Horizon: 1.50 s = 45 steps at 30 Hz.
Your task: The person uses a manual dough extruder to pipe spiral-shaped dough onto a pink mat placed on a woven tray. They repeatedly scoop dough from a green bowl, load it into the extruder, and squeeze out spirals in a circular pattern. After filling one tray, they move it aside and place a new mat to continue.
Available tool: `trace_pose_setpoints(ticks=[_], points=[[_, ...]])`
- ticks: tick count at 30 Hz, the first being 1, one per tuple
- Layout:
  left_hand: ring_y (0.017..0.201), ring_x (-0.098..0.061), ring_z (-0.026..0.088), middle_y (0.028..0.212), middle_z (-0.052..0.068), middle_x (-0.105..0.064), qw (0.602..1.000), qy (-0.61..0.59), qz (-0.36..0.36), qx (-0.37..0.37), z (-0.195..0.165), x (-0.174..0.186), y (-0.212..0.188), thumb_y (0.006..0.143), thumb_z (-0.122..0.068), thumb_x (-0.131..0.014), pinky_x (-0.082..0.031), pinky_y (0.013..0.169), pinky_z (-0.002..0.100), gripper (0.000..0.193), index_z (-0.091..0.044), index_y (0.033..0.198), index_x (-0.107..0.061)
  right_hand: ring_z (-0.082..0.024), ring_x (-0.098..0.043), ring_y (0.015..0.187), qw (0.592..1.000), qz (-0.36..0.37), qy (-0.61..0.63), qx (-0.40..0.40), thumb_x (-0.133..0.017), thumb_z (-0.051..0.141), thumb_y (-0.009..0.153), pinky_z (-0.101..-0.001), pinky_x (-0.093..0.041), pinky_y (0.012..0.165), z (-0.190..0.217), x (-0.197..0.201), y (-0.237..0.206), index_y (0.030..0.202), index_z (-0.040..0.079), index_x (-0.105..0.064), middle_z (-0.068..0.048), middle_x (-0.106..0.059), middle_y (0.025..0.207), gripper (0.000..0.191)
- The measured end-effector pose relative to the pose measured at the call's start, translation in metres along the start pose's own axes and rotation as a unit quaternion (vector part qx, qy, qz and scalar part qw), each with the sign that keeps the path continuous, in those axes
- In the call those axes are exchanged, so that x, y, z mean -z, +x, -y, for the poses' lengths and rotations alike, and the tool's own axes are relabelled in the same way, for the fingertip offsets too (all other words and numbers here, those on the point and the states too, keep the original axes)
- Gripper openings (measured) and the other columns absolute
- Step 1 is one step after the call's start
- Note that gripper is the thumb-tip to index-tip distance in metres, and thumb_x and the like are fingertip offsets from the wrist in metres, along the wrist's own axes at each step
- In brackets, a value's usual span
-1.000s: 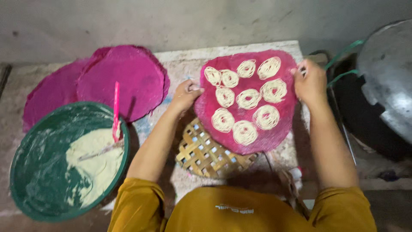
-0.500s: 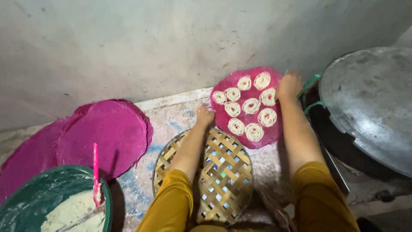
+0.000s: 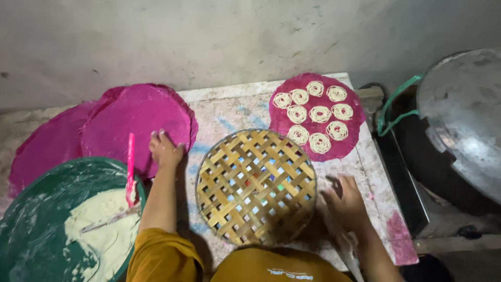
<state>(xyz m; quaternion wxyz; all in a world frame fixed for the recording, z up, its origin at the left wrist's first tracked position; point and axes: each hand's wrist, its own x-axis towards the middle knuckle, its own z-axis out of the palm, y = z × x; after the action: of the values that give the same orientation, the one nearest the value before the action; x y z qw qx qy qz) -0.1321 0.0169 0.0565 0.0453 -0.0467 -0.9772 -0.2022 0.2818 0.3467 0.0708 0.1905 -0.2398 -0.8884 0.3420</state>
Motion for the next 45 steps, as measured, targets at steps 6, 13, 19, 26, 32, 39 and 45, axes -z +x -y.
trace_pose_setpoints(ticks=[6, 13, 19, 26, 32, 39, 45], points=[[0.140, -0.033, 0.052, 0.160, 0.020, -0.030, 0.992, 0.097, 0.082, 0.026, 0.048, 0.001, -0.024, 0.081, -0.033, -0.078, -0.036, 0.106, 0.063, 0.080, -0.012, 0.150, -0.043, -0.039, -0.062, 0.105, 0.987, -0.059, -0.046, -0.139, -0.070, 0.021, 0.087, -0.0430, -0.051, 0.092, 0.017, 0.000, -0.084, 0.123, -0.002, -0.062, -0.021, -0.062, 0.119, 0.043], [0.098, -0.071, 0.042, 0.104, 0.023, -0.074, 0.997, 0.039, -0.016, -0.068, 0.060, 0.000, -0.022, 0.099, -0.019, -0.069, -0.057, 0.087, 0.050, 0.016, -0.005, 0.102, -0.077, -0.038, -0.064, 0.106, 0.979, -0.036, -0.136, -0.148, -0.075, 0.029, 0.086, -0.0431, -0.052, 0.091, 0.005, 0.015, -0.141, 0.128, 0.000, -0.063, -0.021, -0.063, 0.121, 0.053], [0.081, -0.071, 0.043, 0.087, 0.021, -0.070, 0.996, 0.028, -0.080, 0.011, 0.052, 0.028, -0.021, 0.074, -0.027, -0.089, -0.055, 0.064, 0.052, 0.032, -0.005, 0.088, -0.071, -0.039, -0.065, 0.107, 0.978, -0.107, -0.124, -0.126, -0.072, 0.031, 0.088, -0.0435, -0.052, 0.092, 0.005, 0.019, -0.174, 0.127, 0.000, -0.066, -0.022, -0.064, 0.121, 0.050], [0.088, -0.071, 0.032, 0.097, 0.017, -0.074, 0.901, -0.308, -0.179, -0.249, 0.017, 0.070, -0.033, 0.086, -0.012, -0.087, -0.055, 0.077, 0.043, 0.031, -0.003, 0.085, -0.057, -0.039, -0.063, 0.109, 0.955, 0.010, -0.236, -0.182, -0.079, 0.042, 0.080, -0.0464, -0.052, 0.092, 0.011, 0.012, -0.184, 0.129, 0.004, -0.062, -0.020, -0.065, 0.117, 0.064], [0.080, -0.069, 0.034, 0.090, 0.016, -0.071, 0.900, -0.235, 0.003, -0.368, -0.053, 0.087, -0.135, 0.085, -0.015, -0.074, -0.054, 0.074, 0.045, 0.025, -0.011, 0.110, -0.070, -0.040, -0.063, 0.111, 0.941, 0.047, -0.263, -0.208, -0.083, 0.045, 0.076, -0.0484, -0.053, 0.092, 0.019, 0.003, -0.182, 0.138, 0.007, -0.056, -0.020, -0.063, 0.120, 0.078], [0.092, -0.074, 0.032, 0.115, 0.015, -0.073, 0.834, -0.284, 0.109, -0.461, -0.087, 0.005, -0.265, 0.094, -0.015, -0.065, -0.061, 0.077, 0.042, 0.028, -0.013, 0.121, -0.065, -0.039, -0.065, 0.113, 0.951, 0.055, -0.212, -0.216, -0.085, 0.038, 0.071, -0.0476, -0.054, 0.093, 0.005, 0.002, -0.190, 0.143, 0.009, -0.050, -0.021, -0.064, 0.125, 0.085], [0.094, -0.072, 0.036, 0.112, 0.015, -0.072, 0.845, -0.223, 0.153, -0.462, -0.073, -0.025, -0.311, 0.092, -0.017, -0.070, -0.057, 0.076, 0.047, 0.030, -0.010, 0.120, -0.061, -0.044, -0.064, 0.115, 0.939, 0.094, -0.213, -0.251, -0.090, 0.038, 0.069, -0.0504, -0.053, 0.094, -0.015, 0.001, -0.201, 0.138, 0.005, -0.047, -0.026, -0.065, 0.126, 0.087]])
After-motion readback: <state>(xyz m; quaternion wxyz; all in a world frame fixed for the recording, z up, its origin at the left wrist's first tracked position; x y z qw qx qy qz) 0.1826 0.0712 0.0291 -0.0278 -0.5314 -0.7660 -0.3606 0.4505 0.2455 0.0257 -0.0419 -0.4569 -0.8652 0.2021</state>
